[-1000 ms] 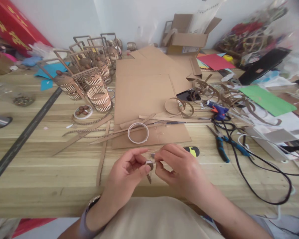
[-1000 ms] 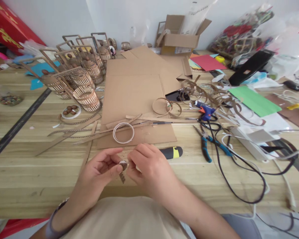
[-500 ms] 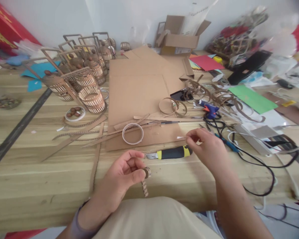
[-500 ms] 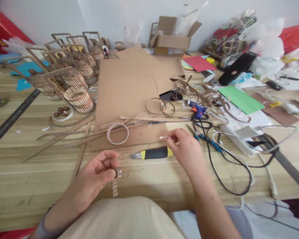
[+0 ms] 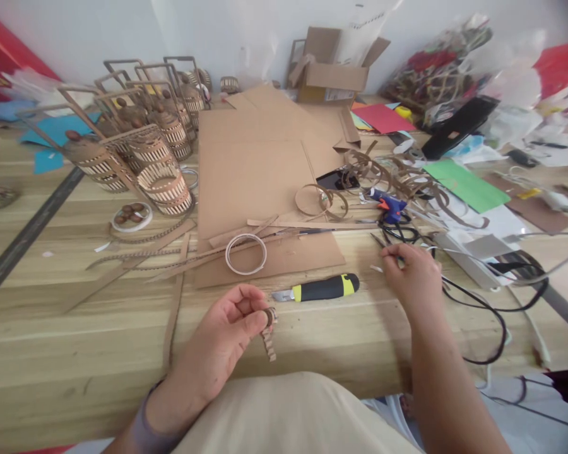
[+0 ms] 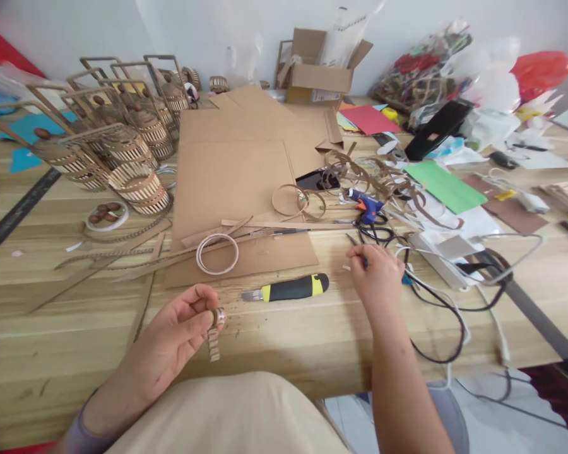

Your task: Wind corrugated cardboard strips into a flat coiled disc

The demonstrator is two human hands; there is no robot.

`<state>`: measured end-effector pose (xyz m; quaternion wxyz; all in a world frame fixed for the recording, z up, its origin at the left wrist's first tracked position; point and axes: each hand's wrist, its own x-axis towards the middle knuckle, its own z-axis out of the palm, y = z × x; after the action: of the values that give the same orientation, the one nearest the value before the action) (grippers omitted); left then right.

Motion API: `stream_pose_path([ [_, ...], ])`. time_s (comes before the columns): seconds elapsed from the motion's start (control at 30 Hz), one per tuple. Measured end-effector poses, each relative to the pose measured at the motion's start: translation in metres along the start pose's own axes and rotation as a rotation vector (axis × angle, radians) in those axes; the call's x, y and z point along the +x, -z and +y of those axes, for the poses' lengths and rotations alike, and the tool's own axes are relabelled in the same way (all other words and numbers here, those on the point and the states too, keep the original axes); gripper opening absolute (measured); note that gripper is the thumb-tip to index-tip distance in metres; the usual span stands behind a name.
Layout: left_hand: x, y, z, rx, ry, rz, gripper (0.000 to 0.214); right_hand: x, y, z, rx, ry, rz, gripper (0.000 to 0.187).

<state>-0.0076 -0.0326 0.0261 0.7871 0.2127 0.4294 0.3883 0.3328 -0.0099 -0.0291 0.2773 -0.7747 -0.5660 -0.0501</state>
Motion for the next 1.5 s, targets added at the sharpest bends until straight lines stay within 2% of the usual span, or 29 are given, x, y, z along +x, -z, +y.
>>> stream_pose_path([
  [0.07, 0.003, -0.001, 0.000, -0.043, 0.001, 0.018, 0.040, -0.006, 0.005, -0.021, 0.038, 0.055, 0.026, 0.016],
  [0.1, 0.004, -0.001, 0.000, -0.063, 0.005, 0.029, 0.041, -0.011, 0.008, -0.035, 0.101, 0.136, 0.039, 0.015],
  [0.2, 0.007, -0.001, -0.001, -0.119, 0.018, 0.058, 0.043, -0.032, 0.020, -0.084, 0.339, 0.503, -0.049, 0.008],
  [0.3, 0.009, -0.001, -0.002, -0.142, 0.020, 0.070, 0.042, -0.051, 0.027, -0.126, 0.557, 0.811, -0.092, 0.013],
  [0.4, 0.008, -0.001, -0.003, -0.132, 0.023, 0.067, 0.040, -0.062, 0.026, -0.147, 0.607, 0.953, -0.100, 0.012],
  [0.5, 0.006, -0.002, -0.003, -0.136, 0.019, 0.056, 0.041, -0.066, 0.023, -0.151, 0.586, 1.041, -0.088, 0.012],
  [0.6, 0.005, -0.003, -0.002, -0.138, 0.003, 0.053, 0.044, -0.066, 0.023, -0.152, 0.588, 1.038, -0.106, 0.018],
  [0.8, 0.003, -0.003, -0.001, -0.071, -0.076, -0.012, 0.042, -0.066, 0.029, -0.157, 0.738, 0.808, -0.121, 0.017],
  [1.03, 0.002, 0.003, 0.001, 0.131, -0.211, -0.144, 0.042, -0.061, 0.034, -0.158, 0.815, 0.683, -0.230, 0.014],
  [1.17, -0.002, 0.002, 0.005, 0.212, -0.232, -0.175, 0.042, -0.059, 0.037, -0.157, 0.855, 0.664, -0.296, 0.013],
  [1.3, -0.007, -0.001, 0.011, 0.312, -0.261, -0.186, 0.039, -0.055, 0.039, -0.154, 0.882, 0.703, -0.354, 0.015],
  [1.5, -0.014, 0.000, 0.016, 0.552, -0.309, -0.189, 0.037, -0.051, 0.042, -0.150, 0.917, 0.710, -0.448, 0.014],
])
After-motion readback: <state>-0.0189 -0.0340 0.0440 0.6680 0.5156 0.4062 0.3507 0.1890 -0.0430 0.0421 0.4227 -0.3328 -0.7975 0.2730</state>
